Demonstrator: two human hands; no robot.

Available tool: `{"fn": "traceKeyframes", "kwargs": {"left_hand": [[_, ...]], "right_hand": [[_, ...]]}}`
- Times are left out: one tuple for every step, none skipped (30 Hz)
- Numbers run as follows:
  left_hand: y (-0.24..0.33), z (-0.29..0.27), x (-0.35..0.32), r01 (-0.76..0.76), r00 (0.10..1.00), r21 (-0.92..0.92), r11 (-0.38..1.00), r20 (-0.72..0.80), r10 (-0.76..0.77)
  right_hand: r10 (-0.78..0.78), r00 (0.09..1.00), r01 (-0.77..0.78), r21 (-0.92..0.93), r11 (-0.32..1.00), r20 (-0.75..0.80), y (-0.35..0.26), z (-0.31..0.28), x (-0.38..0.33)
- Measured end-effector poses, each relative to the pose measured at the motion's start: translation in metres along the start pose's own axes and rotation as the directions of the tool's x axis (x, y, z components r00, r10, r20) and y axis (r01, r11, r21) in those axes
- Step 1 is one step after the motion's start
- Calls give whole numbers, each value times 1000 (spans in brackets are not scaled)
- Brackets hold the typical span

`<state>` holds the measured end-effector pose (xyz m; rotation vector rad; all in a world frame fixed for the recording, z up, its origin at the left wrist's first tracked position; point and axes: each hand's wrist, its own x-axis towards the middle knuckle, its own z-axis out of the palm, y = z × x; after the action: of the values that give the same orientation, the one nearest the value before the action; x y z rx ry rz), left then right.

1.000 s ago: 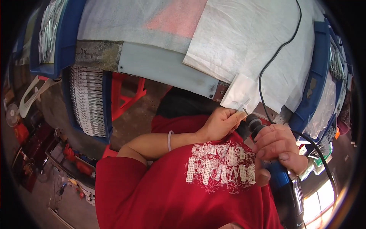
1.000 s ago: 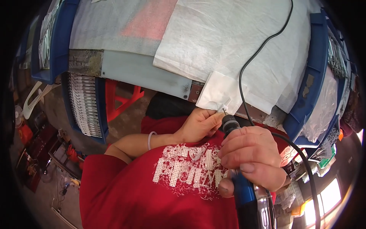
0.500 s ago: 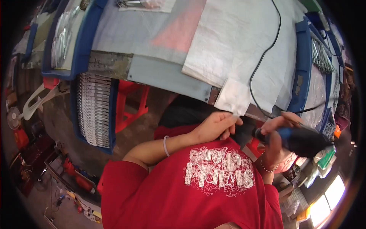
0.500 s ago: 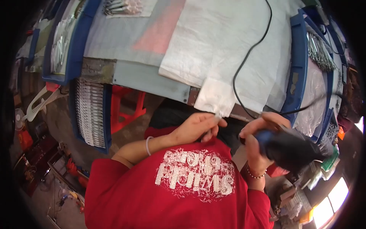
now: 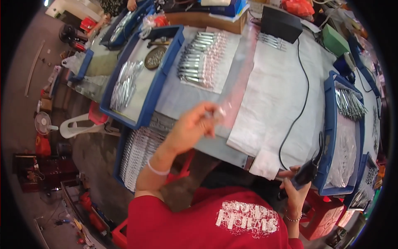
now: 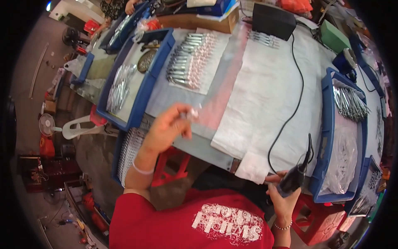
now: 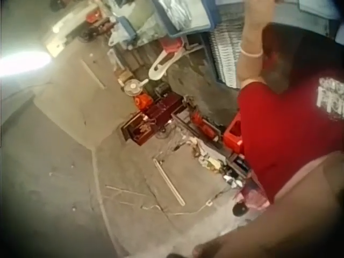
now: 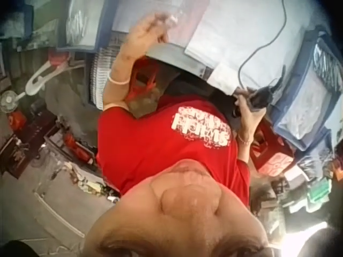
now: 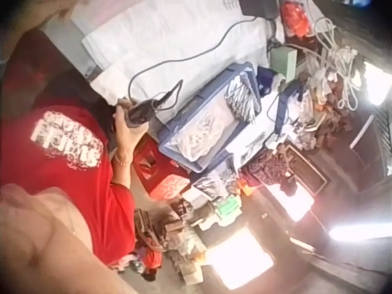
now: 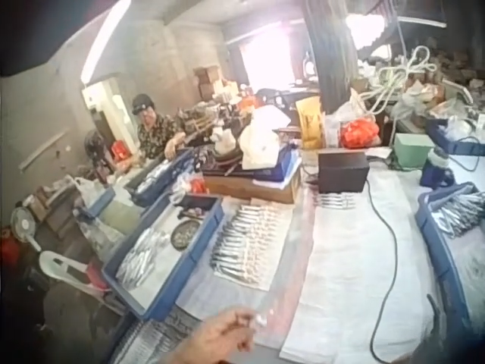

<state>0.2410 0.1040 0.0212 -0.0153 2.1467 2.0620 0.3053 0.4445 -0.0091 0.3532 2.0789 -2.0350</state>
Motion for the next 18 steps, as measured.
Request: {"fn": "traceKeyframes", "kwargs": {"left_hand": [[1,-19,28,-83,995,105,991,-50,89],[1,-37,56,-158,979,215,964,-95,182],[0,-52,85,-209,959,291,934,-127,254],[-2,-67,112,-251,933,369,895,-155,326],[-5,-82,138,-288,914,426,858,-144,379],[-9,-95,164,-326,894,476,817,-127,430],[-13,-104,187,-343,890,477,809,-112,443],[-14,-114,206,-305,910,542,783,-78,408],[-17,-123,224,-267,928,603,752,-48,368],[-20,-132,239,-277,926,605,747,-39,375],[-24,-142,253,-278,944,616,738,32,328],[-29,-149,269,-282,955,622,731,109,276],[-30,-154,279,-240,971,632,737,146,191],[-33,-159,286,-245,970,632,736,154,190],[-35,-161,292,-206,974,579,789,200,107],[-37,-162,296,-157,968,528,835,250,25],[-40,-164,301,-131,964,522,843,266,-15],[-39,-163,302,-131,962,523,842,272,-19]], "right_hand": [[26,1000,-26,-12,1000,3,-5,0,-1],[40,999,-40,8,999,5,-10,1,-2],[38,999,-38,-11,999,5,-12,2,-3],[38,999,-38,-30,999,8,-13,2,-4],[55,998,-54,-18,998,9,-16,4,-6],[35,999,-35,-11,999,17,-14,3,-8],[36,999,-36,-16,999,9,-15,3,-10],[39,999,-39,-20,999,5,-17,3,-11],[53,999,-54,-2,999,-6,-18,4,-11],[47,999,-47,5,999,-12,-18,3,-10],[66,998,-66,28,997,-23,-18,3,-10],[89,995,-87,49,995,-39,-19,2,-9],[123,992,-119,81,990,-39,-25,4,-7],[124,991,-119,85,989,-45,-23,5,-5],[80,996,-77,68,995,-30,-21,4,-3],[36,999,-36,51,998,-13,-19,5,-2],[39,999,-38,53,998,-18,-19,5,-1],[34,999,-33,48,998,-15,-19,7,1]]}}
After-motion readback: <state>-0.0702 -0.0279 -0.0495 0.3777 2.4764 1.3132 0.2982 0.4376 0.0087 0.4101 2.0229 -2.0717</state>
